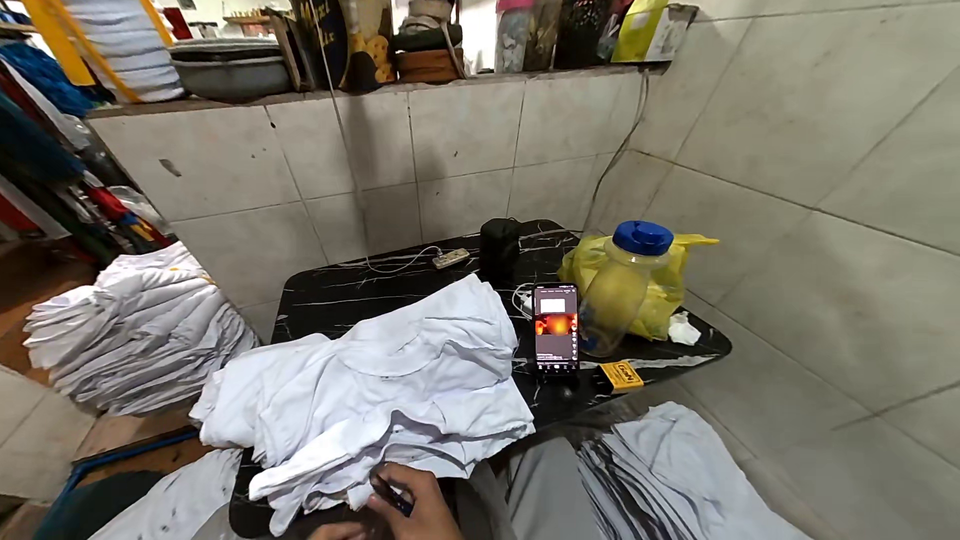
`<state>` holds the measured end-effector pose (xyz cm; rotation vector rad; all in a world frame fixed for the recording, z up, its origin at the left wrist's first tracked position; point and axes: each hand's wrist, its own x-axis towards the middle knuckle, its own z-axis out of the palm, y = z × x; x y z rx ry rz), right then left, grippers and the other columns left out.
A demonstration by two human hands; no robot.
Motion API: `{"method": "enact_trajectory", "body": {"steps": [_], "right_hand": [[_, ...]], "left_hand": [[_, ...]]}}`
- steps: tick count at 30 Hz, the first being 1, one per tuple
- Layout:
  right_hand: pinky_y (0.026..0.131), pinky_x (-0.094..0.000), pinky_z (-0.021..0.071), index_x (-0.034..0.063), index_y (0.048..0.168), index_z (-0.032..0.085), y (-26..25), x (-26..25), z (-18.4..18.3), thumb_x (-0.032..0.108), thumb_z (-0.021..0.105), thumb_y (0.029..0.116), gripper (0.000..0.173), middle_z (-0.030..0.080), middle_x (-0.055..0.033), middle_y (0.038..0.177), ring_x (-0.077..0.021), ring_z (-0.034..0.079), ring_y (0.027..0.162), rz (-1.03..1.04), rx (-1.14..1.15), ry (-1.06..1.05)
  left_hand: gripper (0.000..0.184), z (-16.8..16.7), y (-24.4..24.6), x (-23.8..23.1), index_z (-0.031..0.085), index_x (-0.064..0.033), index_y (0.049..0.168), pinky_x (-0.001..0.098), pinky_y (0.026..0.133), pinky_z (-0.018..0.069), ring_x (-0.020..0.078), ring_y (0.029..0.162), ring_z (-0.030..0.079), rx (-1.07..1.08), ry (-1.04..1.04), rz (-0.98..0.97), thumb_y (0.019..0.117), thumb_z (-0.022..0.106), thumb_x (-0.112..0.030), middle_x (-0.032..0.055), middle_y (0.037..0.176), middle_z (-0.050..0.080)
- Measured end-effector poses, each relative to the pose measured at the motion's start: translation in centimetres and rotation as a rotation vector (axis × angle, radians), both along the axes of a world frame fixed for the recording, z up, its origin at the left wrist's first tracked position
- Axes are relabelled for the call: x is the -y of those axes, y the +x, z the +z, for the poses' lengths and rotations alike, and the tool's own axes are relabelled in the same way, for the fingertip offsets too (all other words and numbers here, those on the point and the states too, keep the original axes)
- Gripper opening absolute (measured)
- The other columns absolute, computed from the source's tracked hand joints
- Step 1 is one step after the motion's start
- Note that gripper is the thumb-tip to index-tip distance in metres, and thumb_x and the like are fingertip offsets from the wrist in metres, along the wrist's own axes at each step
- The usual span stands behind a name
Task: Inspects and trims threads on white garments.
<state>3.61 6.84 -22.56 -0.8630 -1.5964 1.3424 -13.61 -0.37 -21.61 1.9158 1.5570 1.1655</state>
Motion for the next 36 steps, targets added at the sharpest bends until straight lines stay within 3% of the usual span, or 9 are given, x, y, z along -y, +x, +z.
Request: {"method": "enact_trajectory", "body": {"steps": [2,6,12,17,20,25,28,31,36], "right_hand": [[0.079,-0.0331,0.0565,-0.008,0.106,0.07,-0.1,0.1,0.2,0.007,0.067,0.0967,0.018,0.071,-0.0162,0.096,-0.0159,0.068,0.084,0.003,0.0,0.006],[0.078,-0.0342,0.0562,-0.0094,0.104,0.07,-0.3,0.1,0.2,0.005,0.066,0.0967,0.017,0.071,-0.0175,0.094,-0.0178,0.068,0.082,0.005,-0.004,0.041],[0.078,-0.0338,0.0547,-0.0088,0.102,0.07,-0.2,-0.1,-0.1,0.009,0.064,0.0992,0.019,0.07,-0.0165,0.091,-0.0168,0.066,0.081,-0.005,0.037,0.005],[0.077,-0.0313,0.0543,-0.0084,0.103,0.07,-0.1,-0.2,-0.3,0.01,0.063,0.0998,0.021,0.071,-0.0157,0.093,-0.0142,0.065,0.081,-0.011,0.039,-0.028],[0.078,-0.0311,0.0545,-0.008,0.102,0.07,-0.1,-0.3,-0.6,0.01,0.063,0.0998,0.02,0.07,-0.0152,0.092,-0.0135,0.065,0.081,-0.006,0.029,-0.026],[0.08,-0.0321,0.0556,-0.0081,0.103,0.07,-0.2,-0.2,-0.6,0.009,0.063,0.0994,0.019,0.071,-0.0154,0.093,-0.0146,0.067,0.083,0.002,0.002,-0.022],[0.08,-0.0332,0.0557,-0.008,0.104,0.07,-0.2,-0.1,-0.2,0.008,0.063,0.099,0.018,0.071,-0.0164,0.094,-0.0156,0.067,0.083,0.006,0.027,-0.043],[0.078,-0.0345,0.0547,-0.008,0.103,0.07,-0.1,-0.1,-0.1,0.011,0.063,0.1002,0.021,0.071,-0.0166,0.091,-0.0171,0.066,0.081,-0.002,0.067,-0.052],[0.077,-0.0344,0.0544,-0.0079,0.1,0.07,-0.2,-0.2,-0.5,0.013,0.062,0.1008,0.022,0.07,-0.0163,0.089,-0.017,0.066,0.08,-0.009,0.065,-0.039]], "left_hand": [[0.021,-0.3,0.1,-0.5,0.07,0.0093,0.102,0.0341,0.084,0.0606,0.0179,0.086,0.073,0.047,0.091,0.094,0.0947,0.072,-0.01,0.0183,0.096,0.074],[0.042,-0.3,1.0,-1.4,0.064,0.0123,0.109,0.0322,0.081,0.06,0.0181,0.087,0.069,0.071,0.111,0.167,0.0853,0.084,-0.016,0.0203,0.101,0.069],[0.015,-0.8,1.4,-2.1,0.078,0.005,0.095,0.027,0.092,0.0563,0.0167,0.091,0.073,-0.055,0.271,0.197,0.0938,0.071,-0.008,0.0162,0.092,0.076],[0.015,-0.8,1.5,-1.9,0.07,0.0084,0.092,0.024,0.083,0.0583,0.0108,0.082,0.071,-0.002,0.226,0.187,0.0972,0.062,-0.004,0.0144,0.086,0.073],[0.016,-1.0,1.2,-1.9,0.07,0.0072,0.092,0.0258,0.082,0.058,0.0123,0.083,0.07,0.0,0.195,0.155,0.0971,0.064,-0.007,0.0144,0.088,0.072],[0.042,-1.0,1.4,-2.1,0.062,0.0132,0.11,0.0267,0.081,0.0565,0.0149,0.086,0.066,0.053,0.129,0.131,0.0862,0.082,-0.015,0.0201,0.099,0.067],[0.03,-1.1,1.7,-2.3,0.067,0.0109,0.106,0.0283,0.085,0.056,0.0179,0.089,0.067,-0.005,0.151,0.153,0.0891,0.077,-0.012,0.0208,0.098,0.069],[0.014,-1.7,1.6,-2.5,0.077,0.0035,0.094,0.0272,0.092,0.056,0.0169,0.092,0.072,-0.057,0.261,0.18,0.093,0.072,-0.009,0.0148,0.092,0.075],[0.014,-1.1,1.6,-2.1,0.077,0.003,0.092,0.0243,0.087,0.0565,0.0138,0.086,0.072,-0.084,0.257,0.194,0.0943,0.069,-0.007,0.0137,0.087,0.075]]}}
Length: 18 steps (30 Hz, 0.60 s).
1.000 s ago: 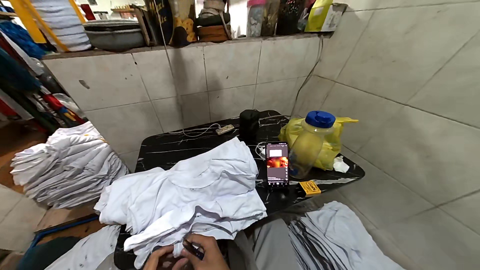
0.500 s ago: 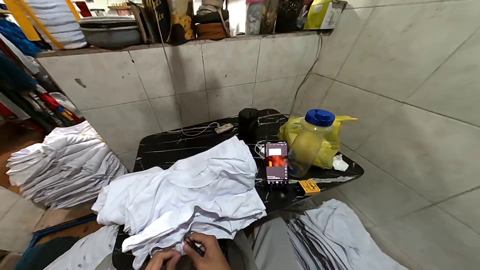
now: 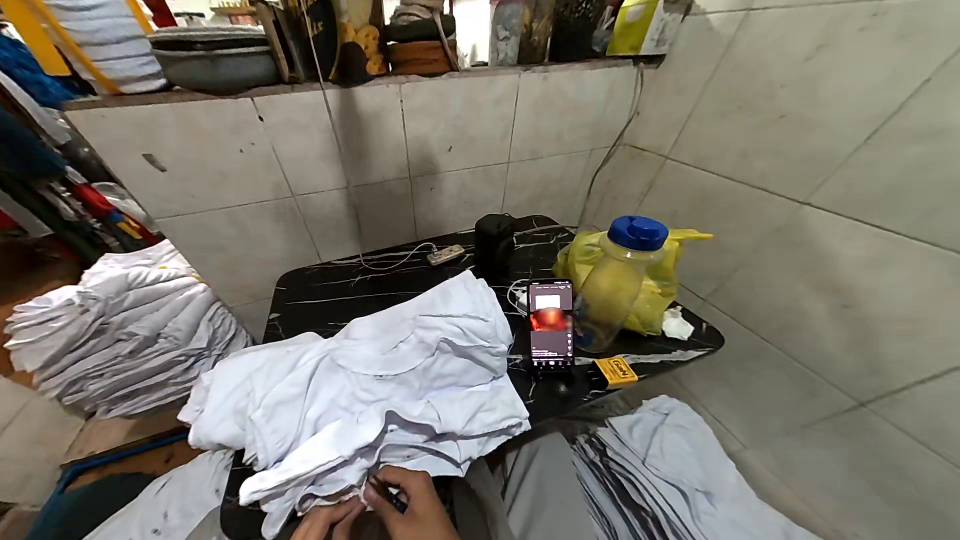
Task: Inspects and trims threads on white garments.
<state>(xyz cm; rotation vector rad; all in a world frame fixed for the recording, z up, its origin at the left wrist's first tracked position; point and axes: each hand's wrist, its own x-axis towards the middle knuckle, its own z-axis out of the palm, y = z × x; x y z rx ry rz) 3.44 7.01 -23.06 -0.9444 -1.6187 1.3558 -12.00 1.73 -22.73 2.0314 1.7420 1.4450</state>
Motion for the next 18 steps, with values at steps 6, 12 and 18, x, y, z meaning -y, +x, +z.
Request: {"method": "enact_trajectory", "body": {"steps": [6,12,18], "right_hand": [[0.078,-0.0342,0.0544,-0.0076,0.1,0.07,-0.01,-0.2,-0.33,0.014,0.06,0.1018,0.024,0.07,-0.0162,0.09,-0.0166,0.066,0.081,0.011,-0.003,-0.01],[0.08,-0.0344,0.0554,-0.0078,0.102,0.07,0.01,-0.37,-0.47,0.012,0.061,0.1013,0.022,0.07,-0.0159,0.091,-0.0163,0.067,0.083,0.017,-0.019,-0.002],[0.079,-0.033,0.0546,-0.0076,0.101,0.07,-0.01,-0.45,-0.61,0.013,0.06,0.1016,0.023,0.069,-0.0151,0.089,-0.0155,0.066,0.081,0.021,-0.016,0.008]], "left_hand": [[0.016,-0.19,-0.26,0.0,0.074,0.0047,0.093,0.0248,0.084,0.0573,0.0126,0.085,0.07,0.035,-0.016,-0.052,0.0955,0.069,-0.011,0.0142,0.088,0.073],[0.024,-0.17,-0.05,-0.24,0.072,0.0079,0.101,0.0302,0.088,0.058,0.0191,0.089,0.071,0.019,-0.072,-0.033,0.0905,0.076,-0.013,0.0197,0.095,0.073],[0.013,-0.01,0.04,-0.23,0.079,0.001,0.09,0.0235,0.085,0.0561,0.0139,0.084,0.072,-0.023,-0.002,-0.008,0.0932,0.07,-0.009,0.0127,0.085,0.075]]}}
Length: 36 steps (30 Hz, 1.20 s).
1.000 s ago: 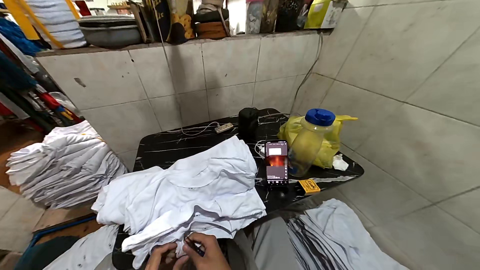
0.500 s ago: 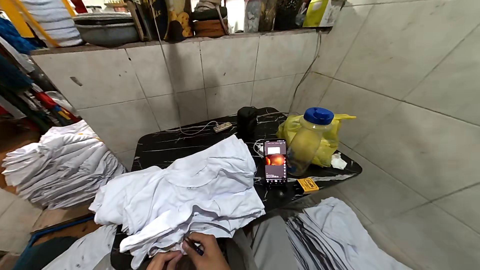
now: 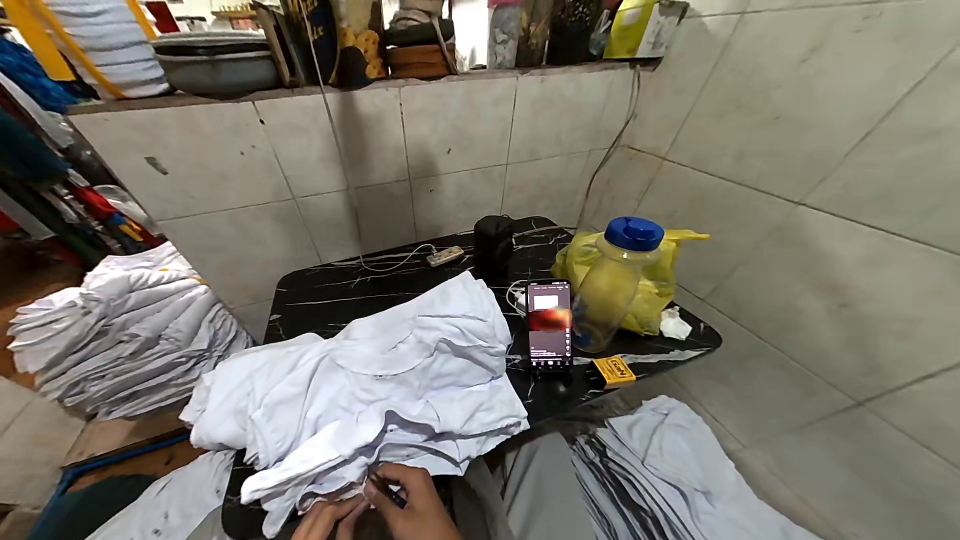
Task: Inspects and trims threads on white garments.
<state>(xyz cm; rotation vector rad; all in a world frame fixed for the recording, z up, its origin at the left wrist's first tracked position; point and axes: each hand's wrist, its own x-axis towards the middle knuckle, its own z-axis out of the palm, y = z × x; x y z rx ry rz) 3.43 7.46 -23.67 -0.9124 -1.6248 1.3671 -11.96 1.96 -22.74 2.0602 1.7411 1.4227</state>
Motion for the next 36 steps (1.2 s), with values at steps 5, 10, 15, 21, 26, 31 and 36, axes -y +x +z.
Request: {"method": "enact_trajectory", "body": {"steps": [5,10,15,21,26,31,36], "right_hand": [[0.078,-0.0333,0.0548,-0.0073,0.101,0.07,0.0,-0.1,-0.2,0.014,0.06,0.1017,0.024,0.07,-0.0153,0.089,-0.0159,0.066,0.08,-0.001,-0.003,0.012],[0.078,-0.0339,0.0558,-0.0079,0.102,0.07,0.0,-0.1,-0.3,0.011,0.06,0.1012,0.021,0.07,-0.0152,0.091,-0.016,0.066,0.081,0.001,-0.029,0.013],[0.079,-0.0336,0.0556,-0.0075,0.102,0.07,-0.1,-0.1,-0.4,0.011,0.059,0.1016,0.021,0.07,-0.0151,0.091,-0.0156,0.067,0.081,-0.002,-0.025,0.011],[0.078,-0.0335,0.0545,-0.0072,0.101,0.07,-0.1,-0.2,-0.4,0.014,0.059,0.1023,0.024,0.069,-0.0145,0.089,-0.0156,0.065,0.081,-0.001,-0.003,0.011],[0.078,-0.032,0.0546,-0.0073,0.1,0.07,-0.1,-0.1,-0.2,0.012,0.06,0.1008,0.021,0.069,-0.014,0.088,-0.0138,0.065,0.08,-0.011,-0.016,0.02],[0.075,-0.0317,0.0539,-0.007,0.1,0.069,0.0,-0.2,-0.6,0.013,0.06,0.1017,0.021,0.067,-0.014,0.087,-0.0144,0.063,0.077,0.011,-0.006,0.007],[0.075,-0.0316,0.0533,-0.0061,0.1,0.069,0.0,-0.3,-0.6,0.014,0.06,0.1023,0.023,0.068,-0.0133,0.087,-0.0138,0.063,0.077,0.014,0.004,0.011]], "left_hand": [[0.015,0.3,0.1,0.1,0.075,0.0028,0.091,0.0245,0.085,0.0561,0.0139,0.084,0.07,0.009,-0.04,-0.036,0.0955,0.068,-0.01,0.013,0.086,0.073],[0.022,0.1,-0.1,-0.2,0.072,0.0064,0.098,0.0285,0.084,0.0579,0.0167,0.087,0.069,0.046,-0.077,-0.048,0.0948,0.071,-0.015,0.0172,0.092,0.071],[0.023,-0.2,-0.1,-0.3,0.073,0.0067,0.098,0.0273,0.085,0.0586,0.0145,0.085,0.071,0.068,-0.066,-0.033,0.0932,0.074,-0.015,0.0164,0.092,0.073],[0.026,-0.6,-0.8,-0.3,0.076,0.0054,0.104,0.0286,0.088,0.058,0.0171,0.088,0.072,0.044,-0.076,-0.069,0.0889,0.078,-0.016,0.0185,0.095,0.074],[0.012,3.5,1.7,0.3,0.081,0.0025,0.096,0.0279,0.09,0.0563,0.0211,0.09,0.075,0.062,-0.099,0.013,0.0902,0.072,-0.002,0.0174,0.092,0.077],[0.014,-0.1,-0.2,-0.3,0.078,0.0011,0.092,0.0248,0.086,0.0571,0.0137,0.086,0.073,-0.01,-0.029,-0.01,0.0941,0.069,-0.009,0.0124,0.088,0.076],[0.015,0.3,-0.4,-0.2,0.075,0.0026,0.092,0.0243,0.084,0.0573,0.0119,0.084,0.071,0.008,-0.075,-0.054,0.0953,0.067,-0.009,0.012,0.087,0.075]]}}
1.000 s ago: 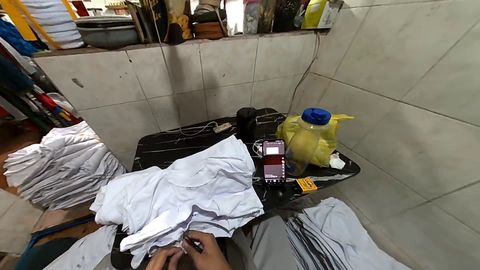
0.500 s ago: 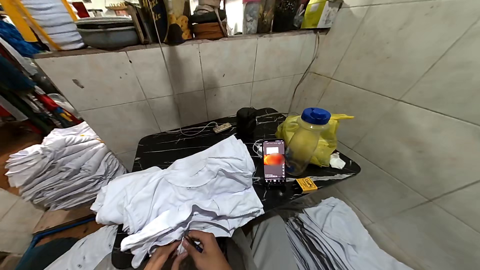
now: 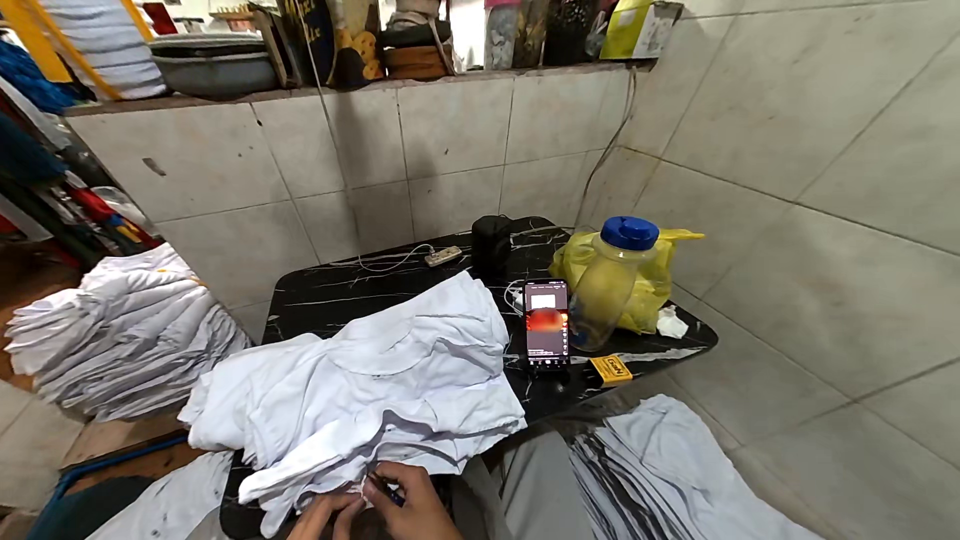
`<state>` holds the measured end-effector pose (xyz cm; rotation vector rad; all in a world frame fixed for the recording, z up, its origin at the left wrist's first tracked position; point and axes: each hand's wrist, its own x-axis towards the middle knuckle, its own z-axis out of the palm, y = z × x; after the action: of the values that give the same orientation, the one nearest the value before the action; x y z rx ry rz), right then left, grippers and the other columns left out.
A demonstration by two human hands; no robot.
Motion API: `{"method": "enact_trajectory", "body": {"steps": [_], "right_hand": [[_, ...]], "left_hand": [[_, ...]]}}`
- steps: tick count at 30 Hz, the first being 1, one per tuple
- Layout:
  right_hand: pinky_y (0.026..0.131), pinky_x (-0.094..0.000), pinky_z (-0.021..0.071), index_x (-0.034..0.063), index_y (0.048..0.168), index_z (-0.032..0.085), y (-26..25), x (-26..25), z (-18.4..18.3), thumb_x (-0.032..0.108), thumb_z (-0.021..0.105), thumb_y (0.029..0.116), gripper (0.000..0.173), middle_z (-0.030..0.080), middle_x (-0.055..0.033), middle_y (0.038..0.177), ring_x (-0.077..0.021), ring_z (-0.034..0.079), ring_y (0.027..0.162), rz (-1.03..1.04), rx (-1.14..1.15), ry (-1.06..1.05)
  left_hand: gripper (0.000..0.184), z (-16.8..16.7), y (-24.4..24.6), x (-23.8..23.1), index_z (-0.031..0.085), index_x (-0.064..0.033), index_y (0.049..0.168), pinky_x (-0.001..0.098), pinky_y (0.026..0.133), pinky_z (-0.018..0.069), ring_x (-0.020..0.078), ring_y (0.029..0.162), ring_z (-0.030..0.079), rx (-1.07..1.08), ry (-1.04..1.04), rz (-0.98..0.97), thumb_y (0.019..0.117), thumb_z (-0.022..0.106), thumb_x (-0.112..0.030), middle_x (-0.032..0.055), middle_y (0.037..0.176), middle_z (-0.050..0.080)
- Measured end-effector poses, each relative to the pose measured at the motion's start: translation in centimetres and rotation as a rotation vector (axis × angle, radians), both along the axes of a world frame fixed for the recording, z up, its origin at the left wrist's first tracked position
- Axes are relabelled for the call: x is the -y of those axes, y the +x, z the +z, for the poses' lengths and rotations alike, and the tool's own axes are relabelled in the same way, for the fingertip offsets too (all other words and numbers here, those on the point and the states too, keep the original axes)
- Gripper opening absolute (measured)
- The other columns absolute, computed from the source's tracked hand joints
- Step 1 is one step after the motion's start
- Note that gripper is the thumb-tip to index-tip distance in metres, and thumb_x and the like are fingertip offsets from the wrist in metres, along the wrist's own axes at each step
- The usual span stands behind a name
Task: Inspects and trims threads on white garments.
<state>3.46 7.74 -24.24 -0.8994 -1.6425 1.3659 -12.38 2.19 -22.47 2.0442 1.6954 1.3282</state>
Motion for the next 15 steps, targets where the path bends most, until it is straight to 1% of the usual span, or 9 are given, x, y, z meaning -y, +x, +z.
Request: {"method": "enact_trajectory", "body": {"steps": [2,5,7,9,13,14,15], "right_hand": [[0.075,-0.0321,0.0532,-0.0061,0.099,0.069,-0.04,0.01,0.03,0.015,0.06,0.1022,0.023,0.068,-0.0132,0.086,-0.0142,0.063,0.078,-0.004,-0.003,0.002],[0.078,-0.033,0.0549,-0.0068,0.1,0.07,-0.05,0.04,0.04,0.014,0.061,0.1019,0.023,0.069,-0.0142,0.088,-0.0153,0.065,0.08,-0.012,-0.014,0.013],[0.077,-0.0325,0.055,-0.0068,0.1,0.07,-0.01,0.03,0.12,0.013,0.06,0.1019,0.022,0.069,-0.014,0.089,-0.0148,0.065,0.08,-0.009,-0.017,0.011],[0.077,-0.0326,0.0549,-0.0071,0.101,0.07,0.02,0.04,0.14,0.012,0.06,0.1015,0.021,0.069,-0.0142,0.089,-0.0147,0.065,0.08,-0.009,-0.022,0.011],[0.081,-0.0339,0.0556,-0.0071,0.103,0.07,0.02,-0.01,0.15,0.013,0.06,0.1018,0.022,0.07,-0.0152,0.092,-0.0158,0.067,0.084,-0.007,-0.015,0.003],[0.081,-0.0341,0.0555,-0.007,0.103,0.07,0.03,0.01,0.22,0.013,0.06,0.1019,0.023,0.07,-0.0151,0.092,-0.0158,0.067,0.084,-0.004,-0.01,-0.004],[0.08,-0.0341,0.055,-0.007,0.103,0.07,0.01,0.04,0.29,0.014,0.06,0.1018,0.023,0.07,-0.015,0.092,-0.0156,0.067,0.083,-0.004,-0.007,-0.007]], "left_hand": [[0.016,0.06,-0.15,-0.01,0.074,0.0029,0.092,0.0246,0.084,0.0576,0.0111,0.084,0.071,0.021,-0.007,-0.039,0.0964,0.065,-0.01,0.0115,0.088,0.074],[0.017,0.0,-0.14,-0.01,0.073,0.004,0.094,0.0263,0.085,0.058,0.0117,0.085,0.071,0.045,-0.023,-0.059,0.0976,0.064,-0.01,0.0125,0.09,0.074],[0.018,-0.13,0.0,-0.08,0.074,0.0042,0.096,0.0257,0.084,0.0584,0.0107,0.084,0.07,0.075,-0.026,-0.037,0.097,0.067,-0.012,0.0125,0.09,0.074],[0.022,-0.24,0.12,-0.12,0.072,0.0068,0.1,0.025,0.081,0.058,0.0107,0.082,0.069,0.109,-0.036,-0.018,0.0946,0.072,-0.014,0.0141,0.092,0.072],[0.035,-0.28,-0.05,-0.09,0.069,0.0102,0.107,0.0283,0.083,0.0587,0.0164,0.086,0.07,0.089,-0.07,-0.009,0.0872,0.08,-0.016,0.0196,0.097,0.071],[0.036,-0.24,-0.07,-0.01,0.07,0.0107,0.108,0.0298,0.084,0.0585,0.0184,0.087,0.07,0.065,-0.075,-0.008,0.0865,0.081,-0.016,0.0207,0.098,0.072],[0.034,-0.26,-0.07,0.07,0.071,0.01,0.107,0.031,0.086,0.0583,0.0198,0.088,0.071,0.041,-0.064,-0.003,0.0869,0.08,-0.015,0.0211,0.098,0.072]]}}
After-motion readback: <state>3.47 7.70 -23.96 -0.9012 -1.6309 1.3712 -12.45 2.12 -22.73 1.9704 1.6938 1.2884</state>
